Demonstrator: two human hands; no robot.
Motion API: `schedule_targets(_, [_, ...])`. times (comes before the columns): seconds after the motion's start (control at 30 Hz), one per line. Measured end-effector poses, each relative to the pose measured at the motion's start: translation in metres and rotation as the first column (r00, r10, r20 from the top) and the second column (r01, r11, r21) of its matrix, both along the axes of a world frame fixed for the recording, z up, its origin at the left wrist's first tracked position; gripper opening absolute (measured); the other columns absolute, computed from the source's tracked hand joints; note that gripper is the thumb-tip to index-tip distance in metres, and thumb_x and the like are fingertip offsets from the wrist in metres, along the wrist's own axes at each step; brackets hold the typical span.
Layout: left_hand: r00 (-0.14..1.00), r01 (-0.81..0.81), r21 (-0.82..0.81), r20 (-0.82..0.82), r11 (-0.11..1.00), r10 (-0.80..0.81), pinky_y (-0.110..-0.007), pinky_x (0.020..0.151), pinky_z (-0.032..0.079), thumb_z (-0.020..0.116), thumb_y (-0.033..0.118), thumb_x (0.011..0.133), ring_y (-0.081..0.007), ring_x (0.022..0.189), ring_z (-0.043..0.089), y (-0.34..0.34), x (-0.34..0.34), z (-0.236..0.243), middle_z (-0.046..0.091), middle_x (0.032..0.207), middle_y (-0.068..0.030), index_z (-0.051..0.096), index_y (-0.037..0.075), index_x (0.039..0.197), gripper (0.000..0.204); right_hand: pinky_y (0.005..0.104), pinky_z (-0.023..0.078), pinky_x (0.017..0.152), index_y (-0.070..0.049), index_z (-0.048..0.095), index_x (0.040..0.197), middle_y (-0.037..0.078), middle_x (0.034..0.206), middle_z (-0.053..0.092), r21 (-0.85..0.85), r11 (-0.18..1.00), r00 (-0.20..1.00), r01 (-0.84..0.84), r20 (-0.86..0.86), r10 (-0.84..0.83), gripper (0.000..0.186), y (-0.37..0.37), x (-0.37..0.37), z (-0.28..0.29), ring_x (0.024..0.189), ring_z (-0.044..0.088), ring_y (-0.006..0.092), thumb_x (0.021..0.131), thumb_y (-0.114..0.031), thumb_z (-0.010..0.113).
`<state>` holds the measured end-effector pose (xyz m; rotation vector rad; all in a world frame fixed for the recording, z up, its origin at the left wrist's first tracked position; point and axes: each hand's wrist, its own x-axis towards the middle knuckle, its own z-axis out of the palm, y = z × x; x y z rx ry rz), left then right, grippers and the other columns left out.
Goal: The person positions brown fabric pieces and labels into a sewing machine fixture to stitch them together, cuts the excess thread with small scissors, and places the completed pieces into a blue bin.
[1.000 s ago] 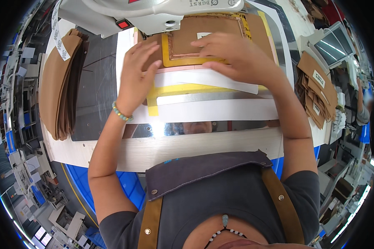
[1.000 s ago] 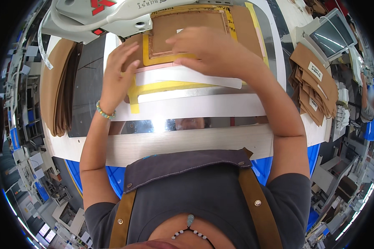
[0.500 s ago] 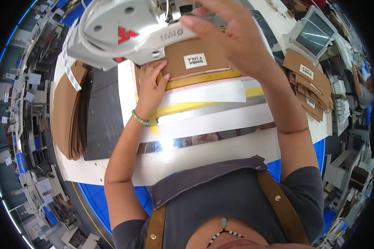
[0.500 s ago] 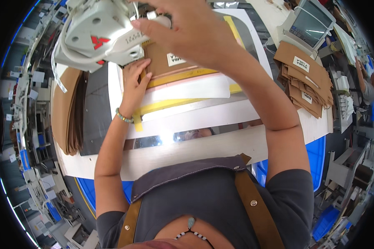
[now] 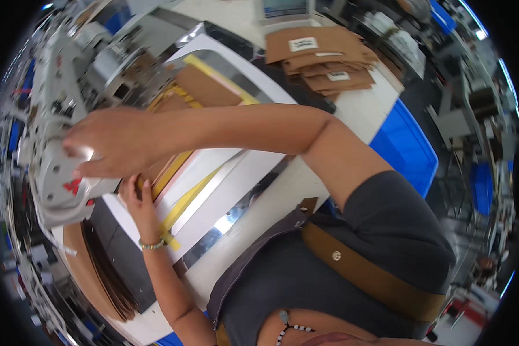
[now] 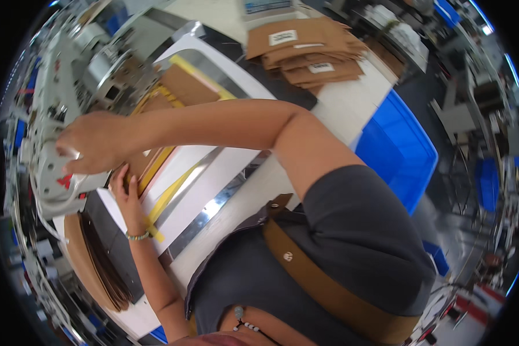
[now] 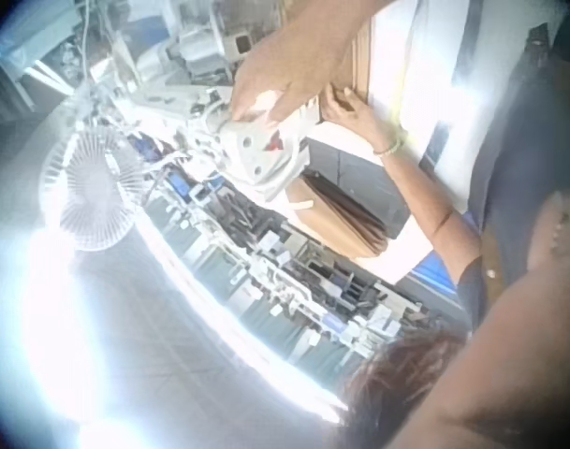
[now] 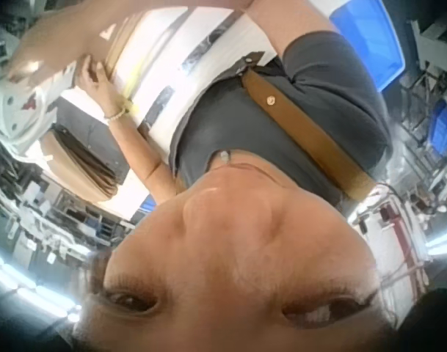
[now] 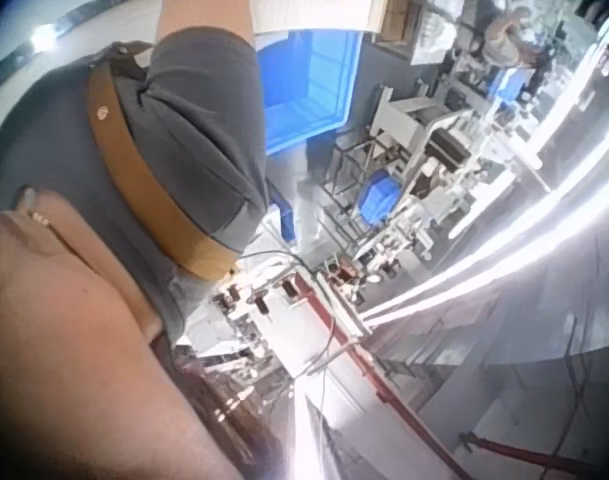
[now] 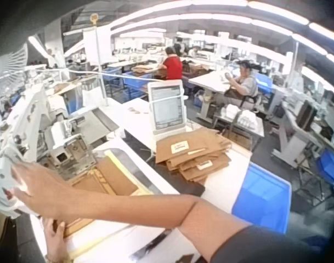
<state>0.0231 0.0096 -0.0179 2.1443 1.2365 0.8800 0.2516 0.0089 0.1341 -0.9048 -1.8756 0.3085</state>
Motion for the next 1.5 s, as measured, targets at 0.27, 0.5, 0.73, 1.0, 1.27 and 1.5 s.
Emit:
schedule_targets(0.27, [0.977,0.101,0.145,-0.199,0.984,-0.071,-0.04,0.119,0.033,0.056,0.01,0.104,-0.0303,0.136,0.046,0.004,-0.003,0.002,0.057,0.141,-0.0124,0.063,0.003,0.137,0.034,0.0426,0.054,0.098,-0.016,0.081,0.104,0.007,0.12,0.076,0.138,0.965,0.969,0.225,0.071,-0.236,0.029,-0.051,0.132,-0.021,0.113,0.068,0.028,0.096,-0.039,0.066])
schedule_targets(0.5, [0.912,0.145,0.3,-0.41,0.943,-0.01,-0.042,0.116,0.035,0.049,0.004,0.105,-0.0345,0.131,0.047,-0.007,0.012,0.011,0.061,0.139,-0.0117,0.065,0.004,0.137,0.035,0.0512,0.058,0.082,0.001,0.078,0.086,0.025,0.093,0.074,0.113,0.273,0.106,0.955,0.732,-0.673,0.044,-0.082,0.446,-0.052,0.09,0.073,0.0424,0.093,-0.039,0.063])
schedule_targets(0.73, [0.98,0.083,0.169,-0.194,0.982,-0.049,-0.042,0.118,0.034,0.054,0.005,0.103,-0.032,0.135,0.048,0.003,-0.002,0.0,0.062,0.139,-0.0108,0.067,0.004,0.134,0.034,0.0462,0.059,0.08,0.003,0.079,0.092,0.025,0.092,0.076,-0.005,0.223,0.116,0.975,0.866,-0.486,0.042,-0.068,0.57,-0.133,0.089,0.075,0.0404,0.086,-0.038,0.073])
schedule_targets(1.0, [0.993,0.107,0.019,0.041,0.994,-0.108,-0.04,0.118,0.035,0.057,0.008,0.103,-0.0283,0.135,0.051,0.012,0.005,0.001,0.06,0.139,-0.013,0.068,0.004,0.133,0.032,0.037,0.052,0.062,-0.001,0.077,0.076,0.013,0.071,0.073,-0.458,0.343,0.437,0.82,0.115,-0.892,0.016,-0.117,0.622,-0.153,0.065,0.067,0.0196,0.085,-0.015,0.075])
schedule_targets(1.27, [0.998,0.057,0.009,0.023,0.998,-0.058,-0.039,0.118,0.035,0.057,0.009,0.104,-0.0282,0.134,0.052,0.004,-0.007,0.005,0.06,0.138,-0.0134,0.068,0.003,0.132,0.03,0.0362,0.051,0.055,-0.007,0.073,0.077,0.011,0.066,0.068,-0.335,0.328,0.373,0.883,0.079,-0.924,0.013,-0.143,0.603,-0.086,0.058,0.065,0.021,0.084,-0.01,0.063])
schedule_targets(1.5, [0.999,0.047,0.019,0.001,0.999,-0.047,-0.038,0.119,0.035,0.057,0.008,0.104,-0.0278,0.136,0.052,0.003,-0.012,0.001,0.06,0.139,-0.0132,0.068,0.003,0.132,0.031,0.0457,0.056,0.063,-0.007,0.076,0.085,0.019,0.072,0.071,0.806,0.039,-0.327,0.591,0.283,-0.902,0.016,-0.186,0.591,0.001,0.069,0.072,0.037,0.082,-0.021,0.067])
